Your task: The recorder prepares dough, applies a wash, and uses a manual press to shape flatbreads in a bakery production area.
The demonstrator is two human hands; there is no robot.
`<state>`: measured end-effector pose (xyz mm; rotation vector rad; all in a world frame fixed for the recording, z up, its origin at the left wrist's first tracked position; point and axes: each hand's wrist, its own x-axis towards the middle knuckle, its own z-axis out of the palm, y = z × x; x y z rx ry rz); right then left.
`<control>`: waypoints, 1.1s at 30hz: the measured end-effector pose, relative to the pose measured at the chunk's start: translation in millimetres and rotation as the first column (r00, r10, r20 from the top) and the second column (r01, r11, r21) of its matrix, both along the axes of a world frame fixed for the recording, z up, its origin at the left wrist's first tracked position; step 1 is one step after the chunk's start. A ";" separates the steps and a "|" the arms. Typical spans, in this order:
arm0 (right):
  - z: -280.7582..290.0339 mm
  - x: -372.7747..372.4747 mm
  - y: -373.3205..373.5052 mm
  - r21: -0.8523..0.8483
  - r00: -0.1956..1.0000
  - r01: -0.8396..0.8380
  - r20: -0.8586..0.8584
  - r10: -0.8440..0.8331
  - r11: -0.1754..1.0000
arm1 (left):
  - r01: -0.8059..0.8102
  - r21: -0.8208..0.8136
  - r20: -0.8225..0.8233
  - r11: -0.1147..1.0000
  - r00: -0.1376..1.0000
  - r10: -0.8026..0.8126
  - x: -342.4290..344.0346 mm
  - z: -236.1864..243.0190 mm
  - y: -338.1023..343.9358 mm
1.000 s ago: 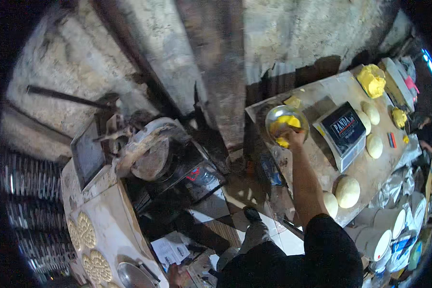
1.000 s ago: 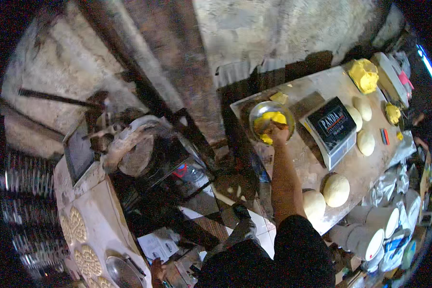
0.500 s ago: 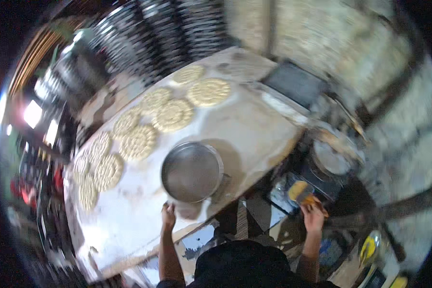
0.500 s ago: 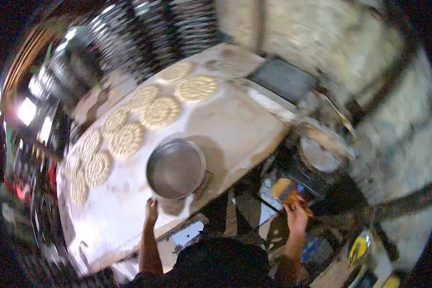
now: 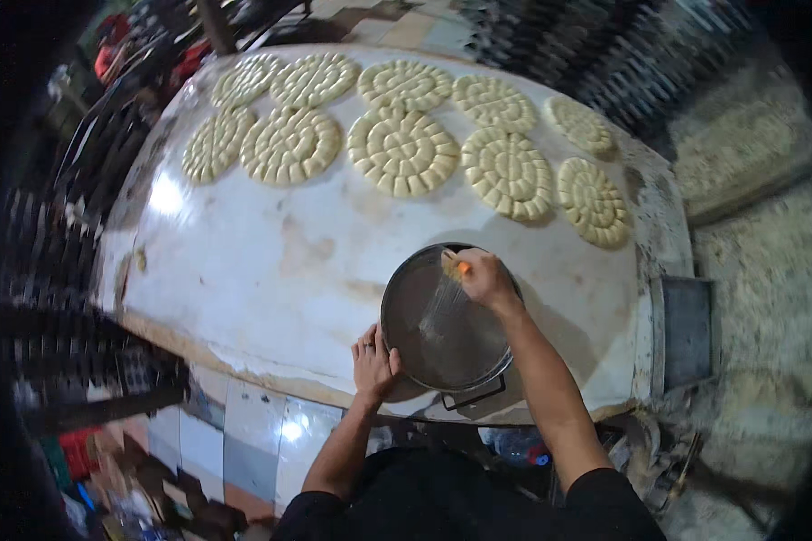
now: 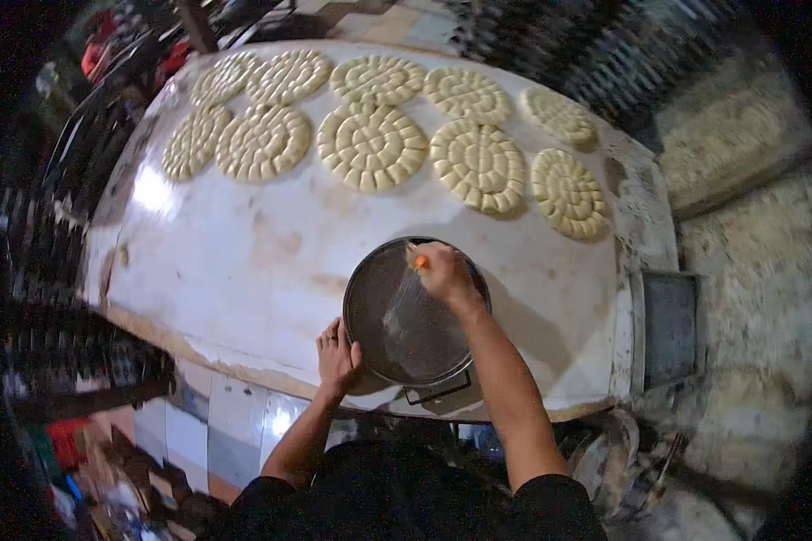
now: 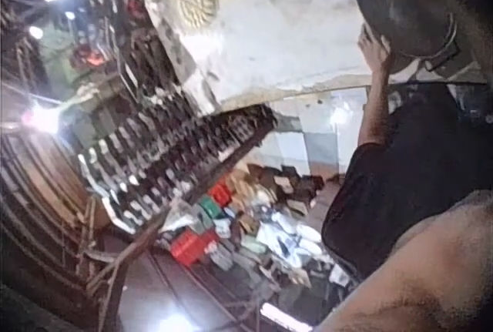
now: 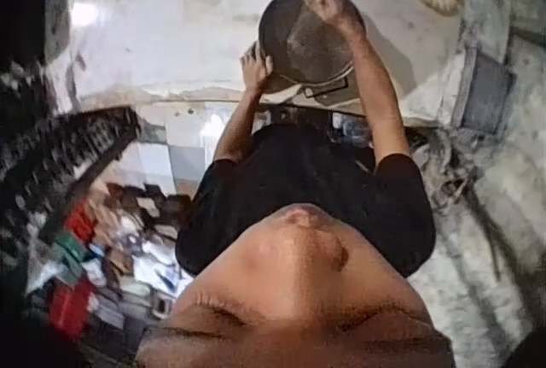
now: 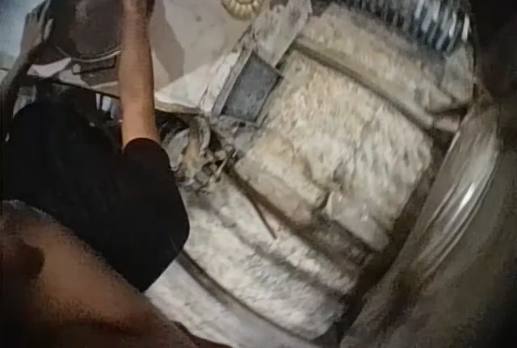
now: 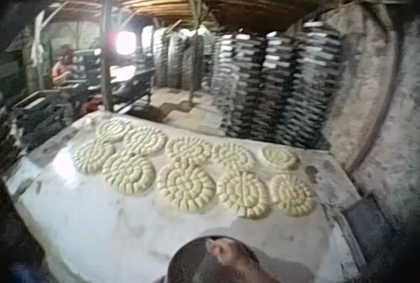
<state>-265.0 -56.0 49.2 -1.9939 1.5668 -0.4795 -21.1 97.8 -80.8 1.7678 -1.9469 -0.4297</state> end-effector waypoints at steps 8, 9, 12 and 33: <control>-9.4 -22.8 102.6 0.166 0.772 -0.586 0.412 0.485 0.793 | -0.036 -0.027 0.072 0.999 0.997 0.038 3.6 17.8 5.6; -4.8 -49.9 82.7 0.356 0.769 -0.562 0.557 0.313 0.746 | -0.023 -0.022 0.091 0.999 0.996 0.025 1.3 17.4 4.8; -10.3 -95.7 23.4 0.373 0.949 -0.259 0.270 0.163 0.891 | -0.007 -0.067 0.097 0.998 0.995 0.014 -5.0 11.3 -0.5; -35.0 -236.2 136.7 0.579 -0.287 0.522 0.811 -0.510 0.626 | -0.151 -0.176 0.051 0.973 0.985 0.162 -11.0 15.8 0.1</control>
